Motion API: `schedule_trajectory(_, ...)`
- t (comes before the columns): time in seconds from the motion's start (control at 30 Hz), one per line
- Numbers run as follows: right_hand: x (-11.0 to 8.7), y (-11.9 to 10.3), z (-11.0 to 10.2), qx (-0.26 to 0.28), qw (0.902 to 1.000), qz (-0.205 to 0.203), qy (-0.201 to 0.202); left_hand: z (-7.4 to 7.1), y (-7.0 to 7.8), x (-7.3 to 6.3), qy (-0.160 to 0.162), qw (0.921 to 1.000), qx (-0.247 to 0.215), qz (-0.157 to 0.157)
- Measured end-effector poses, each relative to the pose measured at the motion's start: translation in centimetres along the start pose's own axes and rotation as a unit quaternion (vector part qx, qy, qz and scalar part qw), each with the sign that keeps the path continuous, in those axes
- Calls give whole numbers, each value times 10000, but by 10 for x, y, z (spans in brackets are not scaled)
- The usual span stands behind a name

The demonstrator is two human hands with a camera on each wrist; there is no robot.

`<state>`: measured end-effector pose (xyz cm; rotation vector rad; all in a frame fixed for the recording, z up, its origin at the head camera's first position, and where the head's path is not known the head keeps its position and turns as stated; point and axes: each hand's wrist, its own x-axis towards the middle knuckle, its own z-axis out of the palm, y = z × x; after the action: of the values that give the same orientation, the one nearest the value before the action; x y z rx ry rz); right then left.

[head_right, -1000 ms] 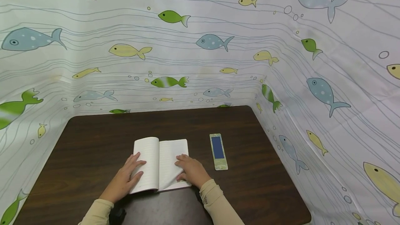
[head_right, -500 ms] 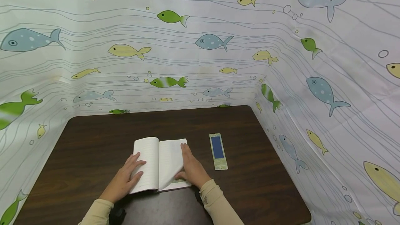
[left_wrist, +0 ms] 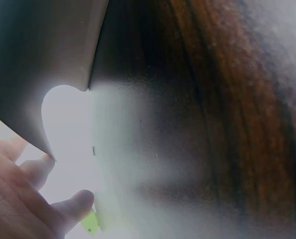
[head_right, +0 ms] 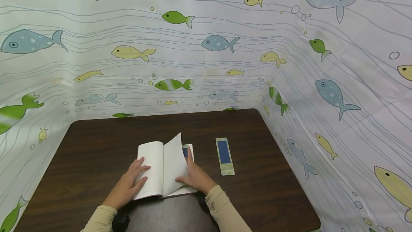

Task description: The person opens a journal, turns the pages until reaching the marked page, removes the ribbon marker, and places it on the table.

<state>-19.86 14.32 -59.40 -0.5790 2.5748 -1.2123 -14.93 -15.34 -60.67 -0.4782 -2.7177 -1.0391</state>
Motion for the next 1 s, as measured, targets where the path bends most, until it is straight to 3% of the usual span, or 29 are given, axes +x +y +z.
schedule_trajectory(0.43,1,-23,1,1004,9921,-523,-543,1,-2,0,14,10000,3,36)
schedule_trajectory(0.73,4,-34,13,1209,9840,-810,-1025,1,-4,0,-18,10000,-35,-2)
schedule_trajectory(0.87,3,-40,15,924,9822,-955,-1325,0,-3,0,-8,10000,-59,23)
schedule_trajectory(1.0,2,-43,19,294,9815,-1208,-1457,-2,-2,0,103,9998,64,139)
